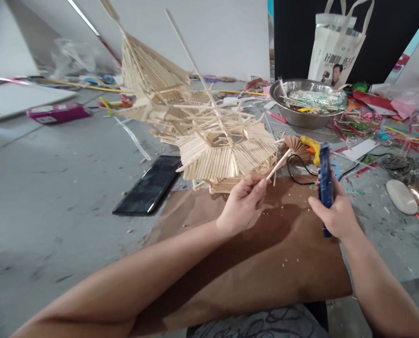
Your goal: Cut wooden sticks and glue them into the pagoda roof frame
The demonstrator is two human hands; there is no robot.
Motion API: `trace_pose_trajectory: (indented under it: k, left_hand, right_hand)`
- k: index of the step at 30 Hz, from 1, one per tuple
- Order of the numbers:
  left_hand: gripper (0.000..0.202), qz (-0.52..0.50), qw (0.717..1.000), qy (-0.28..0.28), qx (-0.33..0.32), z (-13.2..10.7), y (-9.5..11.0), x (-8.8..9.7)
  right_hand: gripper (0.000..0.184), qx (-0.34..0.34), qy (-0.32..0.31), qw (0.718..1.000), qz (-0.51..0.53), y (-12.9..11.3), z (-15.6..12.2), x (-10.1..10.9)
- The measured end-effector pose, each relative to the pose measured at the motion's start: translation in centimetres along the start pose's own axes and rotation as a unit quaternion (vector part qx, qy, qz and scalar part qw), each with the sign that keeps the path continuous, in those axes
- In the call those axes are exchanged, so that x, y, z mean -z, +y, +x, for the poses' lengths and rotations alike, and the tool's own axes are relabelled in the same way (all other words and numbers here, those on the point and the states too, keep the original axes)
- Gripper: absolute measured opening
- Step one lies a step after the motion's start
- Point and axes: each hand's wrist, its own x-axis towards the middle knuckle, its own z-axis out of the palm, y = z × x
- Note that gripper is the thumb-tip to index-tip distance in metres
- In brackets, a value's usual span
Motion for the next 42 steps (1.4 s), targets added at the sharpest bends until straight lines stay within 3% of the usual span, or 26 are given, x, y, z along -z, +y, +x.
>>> trace_pose_trajectory:
  k: [3, 6, 9, 14, 21, 24, 33, 37, 42]
  left_hand:
    - [0.034, -0.030, 0.999, -0.021, -0.003, 0.0, 0.3, 0.1]
    - [0.037, -0.051, 0.997, -0.050, 0.000, -0.1, 0.4, 0.1]
    - [0.037, -0.044, 0.996, -0.072, -0.005, -0.1, 0.1, 0.1]
    - [0.037, -0.002, 0.995, -0.098, -0.004, -0.1, -0.2, 0.3]
    - [0.038, -0.032, 0.996, -0.082, 0.030, -0.4, -0.7, -0.1]
    - [0.037, -0.058, 0.996, -0.064, 0.034, -0.3, -0.5, -0.3]
    - [0.033, -0.049, 0.997, -0.058, 0.001, -0.3, -0.7, 0.0]
    - [0.035, -0.016, 0.997, -0.078, -0.002, -0.4, -0.7, 0.1]
    - [0.035, 0.044, 0.993, -0.105, -0.030, -0.4, -0.5, 0.1]
  right_hand:
    - [0.055, 0.089, 0.003, 0.977, -0.193, 0.1, 0.2, -0.1]
    - [0.057, 0.128, -0.046, 0.957, -0.258, 0.1, 0.3, -0.5]
    - [0.057, 0.146, -0.094, 0.949, -0.262, 0.1, 0.2, -1.0]
    - [0.055, 0.164, -0.107, 0.945, -0.262, 0.1, 0.1, -1.2]
    - [0.055, 0.104, -0.007, 0.943, -0.316, 0.0, 1.1, 0.7]
    - [0.054, 0.091, 0.003, 0.944, -0.316, -0.2, 1.3, 1.1]
    - [0.055, 0.104, -0.058, 0.939, -0.321, 0.2, 0.6, -0.2]
    - [0.057, 0.155, -0.107, 0.940, -0.285, 0.5, 0.4, -0.8]
    - [0.052, 0.188, -0.107, 0.933, -0.288, 0.3, 0.2, -1.2]
